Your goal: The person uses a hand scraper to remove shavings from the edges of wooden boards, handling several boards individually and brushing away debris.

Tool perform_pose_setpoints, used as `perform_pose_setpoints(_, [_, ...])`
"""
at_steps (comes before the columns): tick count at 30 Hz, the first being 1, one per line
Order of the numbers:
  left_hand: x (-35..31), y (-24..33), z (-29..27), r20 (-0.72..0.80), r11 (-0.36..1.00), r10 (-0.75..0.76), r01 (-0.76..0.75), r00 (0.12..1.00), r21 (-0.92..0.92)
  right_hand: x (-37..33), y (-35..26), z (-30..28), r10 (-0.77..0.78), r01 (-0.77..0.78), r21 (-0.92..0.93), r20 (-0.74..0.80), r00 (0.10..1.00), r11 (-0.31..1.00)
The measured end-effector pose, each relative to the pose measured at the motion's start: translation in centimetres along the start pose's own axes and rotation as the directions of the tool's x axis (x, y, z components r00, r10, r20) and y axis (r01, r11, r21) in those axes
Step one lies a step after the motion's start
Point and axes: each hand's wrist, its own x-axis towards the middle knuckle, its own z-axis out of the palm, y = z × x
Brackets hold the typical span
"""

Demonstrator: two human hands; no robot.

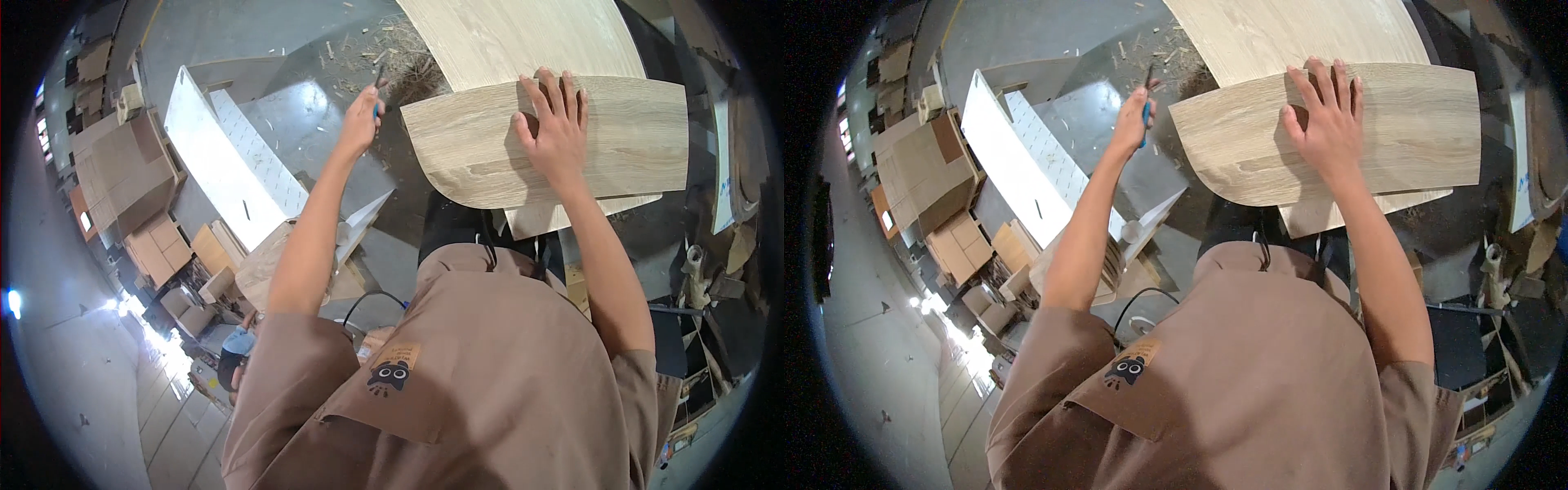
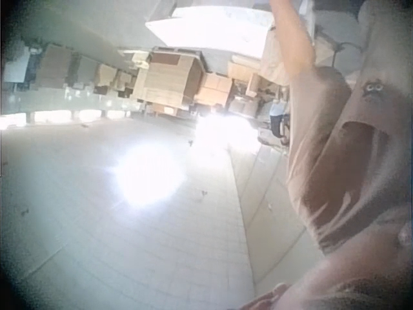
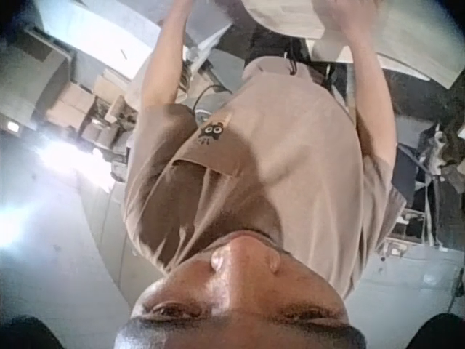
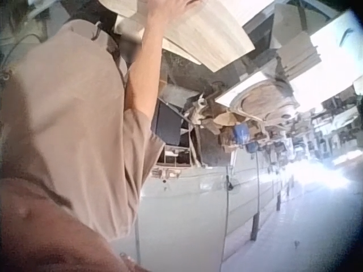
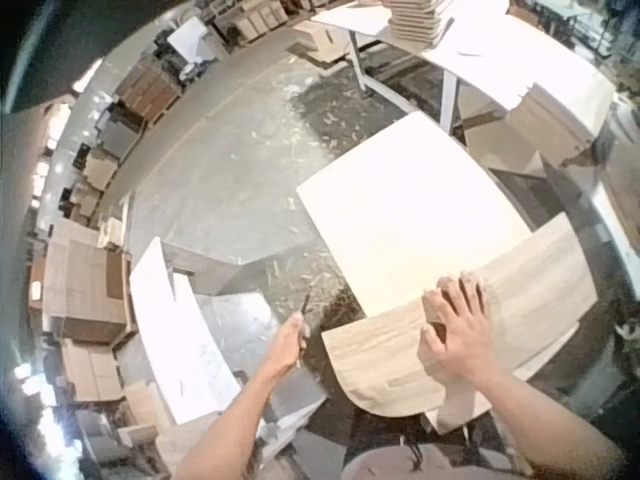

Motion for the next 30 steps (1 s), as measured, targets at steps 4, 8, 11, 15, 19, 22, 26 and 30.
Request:
perform_pose_setpoints(4, [-2.3,-0.4,1.0,-0.059,0.963,0.251,-0.255,0.966,-0.083,0.2,0.4,-0.2,-0.012,0.012,-0.017,-0.004,1.0,1.0])
perform_pose_setpoints(8, [-3.7,-2.4,0.5,-0.048,0.972,0.183,-0.188,0.982,-0.143,0.7,0.1,0.0,-0.033,0.033,-0.018,0.015,0.999,0.999])
perform_pose_setpoints(11, [-4.2,-2.8,1.3,-0.063,0.954,0.126,-0.138,0.99,-0.267,0.5,0.4,0.7,-0.052,0.053,-0.024,0.034,0.998,0.998])
perform_pose_setpoints(15, [-7.9,-2.7,3.9,-0.005,0.847,-0.018,0.013,1.0,-0.531,0.4,0.8,0.3,-0.078,0.079,-0.011,0.086,0.993,0.997])
perform_pose_setpoints(19, [-10.3,-3.3,5.7,0.108,0.92,-0.059,0.096,0.992,-0.38,0.7,0.7,-0.5,-0.116,0.121,-0.039,0.119,0.986,0.992])
perform_pose_setpoints(22, [-8.4,-2.1,5.0,0.034,0.924,-0.015,0.027,0.999,-0.381,1.2,0.3,-0.6,-0.113,0.118,-0.037,0.125,0.986,0.992])
perform_pose_setpoints(26, [-4.2,-0.6,2.8,0.004,0.976,0.035,-0.033,0.999,-0.216,2.6,0.9,-0.6,-0.187,0.188,0.01,0.149,0.971,0.982])
perform_pose_setpoints(30, [-0.3,-0.8,-0.4,-0.044,0.897,0.158,-0.162,0.986,-0.411,3.5,1.3,-1.0,-0.245,0.252,-0.019,0.184,0.952,0.967])
